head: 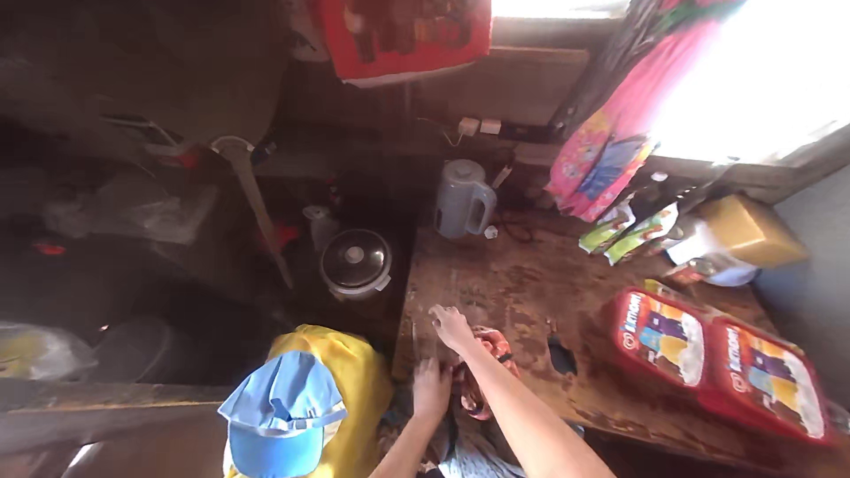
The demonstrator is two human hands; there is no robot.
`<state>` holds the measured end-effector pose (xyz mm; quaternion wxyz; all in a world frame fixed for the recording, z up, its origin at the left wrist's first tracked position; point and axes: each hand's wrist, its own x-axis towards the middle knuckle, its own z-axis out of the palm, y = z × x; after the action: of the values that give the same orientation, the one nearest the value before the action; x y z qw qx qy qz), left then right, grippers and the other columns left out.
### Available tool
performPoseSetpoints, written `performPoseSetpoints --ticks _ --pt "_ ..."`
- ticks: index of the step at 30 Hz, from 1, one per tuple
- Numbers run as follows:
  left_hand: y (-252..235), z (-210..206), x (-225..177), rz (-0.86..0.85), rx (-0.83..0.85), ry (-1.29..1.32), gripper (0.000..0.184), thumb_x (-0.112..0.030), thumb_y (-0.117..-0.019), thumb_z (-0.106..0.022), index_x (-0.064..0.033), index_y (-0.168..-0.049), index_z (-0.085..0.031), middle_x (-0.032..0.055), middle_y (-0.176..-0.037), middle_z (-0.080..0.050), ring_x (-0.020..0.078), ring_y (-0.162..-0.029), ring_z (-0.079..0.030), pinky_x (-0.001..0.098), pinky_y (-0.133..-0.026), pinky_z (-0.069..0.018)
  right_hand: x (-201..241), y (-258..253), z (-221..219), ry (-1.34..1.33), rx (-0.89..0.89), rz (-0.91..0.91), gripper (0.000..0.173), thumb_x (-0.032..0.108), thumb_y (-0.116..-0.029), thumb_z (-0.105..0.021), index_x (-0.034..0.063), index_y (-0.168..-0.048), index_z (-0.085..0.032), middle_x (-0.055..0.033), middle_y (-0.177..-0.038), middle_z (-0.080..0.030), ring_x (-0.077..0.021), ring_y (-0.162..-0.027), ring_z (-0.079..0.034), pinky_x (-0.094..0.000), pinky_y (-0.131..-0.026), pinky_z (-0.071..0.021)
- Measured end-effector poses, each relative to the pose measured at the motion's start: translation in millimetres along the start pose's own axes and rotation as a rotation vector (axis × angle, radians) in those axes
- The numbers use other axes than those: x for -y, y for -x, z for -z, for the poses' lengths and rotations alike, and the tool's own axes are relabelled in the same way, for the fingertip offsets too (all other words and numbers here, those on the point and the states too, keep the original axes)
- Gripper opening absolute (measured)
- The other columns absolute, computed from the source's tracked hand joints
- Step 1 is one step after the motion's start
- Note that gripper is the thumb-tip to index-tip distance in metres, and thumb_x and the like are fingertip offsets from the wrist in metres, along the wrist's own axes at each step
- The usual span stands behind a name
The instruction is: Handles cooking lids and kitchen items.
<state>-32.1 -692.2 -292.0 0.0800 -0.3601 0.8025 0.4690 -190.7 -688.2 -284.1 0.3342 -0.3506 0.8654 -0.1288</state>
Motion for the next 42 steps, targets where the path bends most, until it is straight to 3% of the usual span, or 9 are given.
performPoseSetpoints --ticks 5,14,17,19,23,27,30,33,42 --pt "2.9 35.9 43.8 0.132 0.073 -0.015 0.043 -0.029 -0.1019 -0.063 -0.007 -0.139 -0.058 0.0222 -0.142 -0.055 0.0386 -0.134 -0.052 0.053 -0.111 -0.0445 13.1 -45.8 -20.0 0.164 0.156 -0.09 0.05 0.02 -0.104 -0.056 0.0186 -0.153 -0.048 -0.0216 -0.151 -0.051 -0.0432 -0.147 -0.038 -0.0687 -0.115 -0.0305" --pt "-2.8 30.8 59.1 0.071 0.116 -0.138 0.051 -0.018 -0.0993 -0.065 -0.0128 -0.149 -0.054 0.0216 -0.148 -0.049 0.0376 -0.135 -0.051 0.0484 -0.112 -0.0458 10.3 -39.1 -17.3 0.099 0.147 -0.161 0.041 0.024 -0.1022 -0.058 0.0048 -0.138 -0.061 -0.0203 -0.147 -0.056 -0.0381 -0.145 -0.043 -0.0638 -0.116 -0.0311" --pt "-12.2 32.7 52.8 0.029 0.086 -0.159 0.051 -0.013 -0.0986 -0.065 -0.0105 -0.148 -0.054 0.0211 -0.148 -0.052 0.0362 -0.137 -0.051 0.0477 -0.115 -0.0436 -11.5 -20.2 -9.6 -0.413 -0.033 -0.133 0.027 0.015 -0.0962 -0.068 -0.0032 -0.117 -0.069 -0.0212 -0.116 -0.07 -0.0311 -0.11 -0.067 -0.0497 -0.1 -0.0517" --pt "-13.5 38.2 40.4 -0.023 0.041 -0.144 0.05 -0.014 -0.0995 -0.063 -0.0075 -0.148 -0.053 0.0226 -0.15 -0.05 0.0385 -0.14 -0.049 0.0496 -0.117 -0.0405 -12.4 13.5 -0.2 -0.949 -0.208 -0.132 0.021 0.001 -0.0941 -0.069 -0.0077 -0.112 -0.064 -0.0165 -0.1 -0.068 -0.0197 -0.085 -0.067 -0.0344 -0.082 -0.0571" --pt "16.2 48.5 -26.5 -0.373 -0.075 0.296 0.046 -0.024 -0.0959 -0.071 -0.0015 -0.136 -0.064 0.0176 -0.14 -0.062 0.0294 -0.126 -0.061 0.0448 -0.108 -0.0485 0.6 128.4 40.5 -1.706 -0.359 -0.096 0.022 -0.006 -0.0968 -0.06 -0.0023 -0.119 -0.059 -0.0098 -0.091 -0.069 -0.0166 -0.076 -0.068 -0.0329 -0.075 -0.0609" --pt "87.6 38.3 -115.8 -0.67 0.397 0.95 0.049 -0.024 -0.0937 -0.071 0.001 -0.135 -0.063 0.0107 -0.133 -0.066 0.0159 -0.114 -0.067 0.0349 -0.098 -0.0566 0.8 268.9 67.1 -1.924 -0.41 0.096 0.014 -0.006 -0.0928 -0.061 0.004 -0.103 -0.064 -0.0103 -0.089 -0.073 -0.0181 -0.075 -0.071 -0.035 -0.071 -0.0623" --pt "134.7 2.9 -167.4 -0.835 0.703 1.115 0.022 -0.026 -0.0894 -0.078 -0.0149 -0.108 -0.081 0.0022 -0.126 -0.072 0.0111 -0.11 -0.069 0.0302 -0.092 -0.0586 -13.9 357.4 77.0 -1.982 -0.557 0.268 0.019 -0.012 -0.0849 -0.065 0.006 -0.089 -0.069 -0.0111 -0.092 -0.075 -0.0173 -0.079 -0.073 -0.0347 -0.076 -0.0633" --pt "171.5 -43.2 -210.5 -1.007 1.029 1.144 0.017 -0.021 -0.0928 -0.074 -0.0221 -0.109 -0.081 -0.003 -0.131 -0.068 0.0069 -0.113 -0.065 0.026 -0.093 -0.0556 -43.7 430.7 80.0 -1.892 -0.701 0.394 0.024 -0.012 -0.0813 -0.068 0.0107 -0.087 -0.072 -0.0074 -0.091 -0.076 -0.0154 -0.08 -0.074 -0.034 -0.079 -0.0635" --pt "275.2 -184.3 -305.9 -0.861 1.647 1.134 0.013 -0.012 -0.091 -0.075 -0.0204 -0.098 -0.082 -0.0018 -0.131 -0.067 0.0032 -0.094 -0.068 0.0196 -0.076 -0.0572 -146.9 597.0 73.9 -1.504 -1.093 0.445 0.025 -0.009 -0.0818 -0.072 0.0123 -0.094 -0.07 -0.001 -0.089 -0.074 -0.009 -0.077 -0.071 -0.027 -0.074 -0.062"
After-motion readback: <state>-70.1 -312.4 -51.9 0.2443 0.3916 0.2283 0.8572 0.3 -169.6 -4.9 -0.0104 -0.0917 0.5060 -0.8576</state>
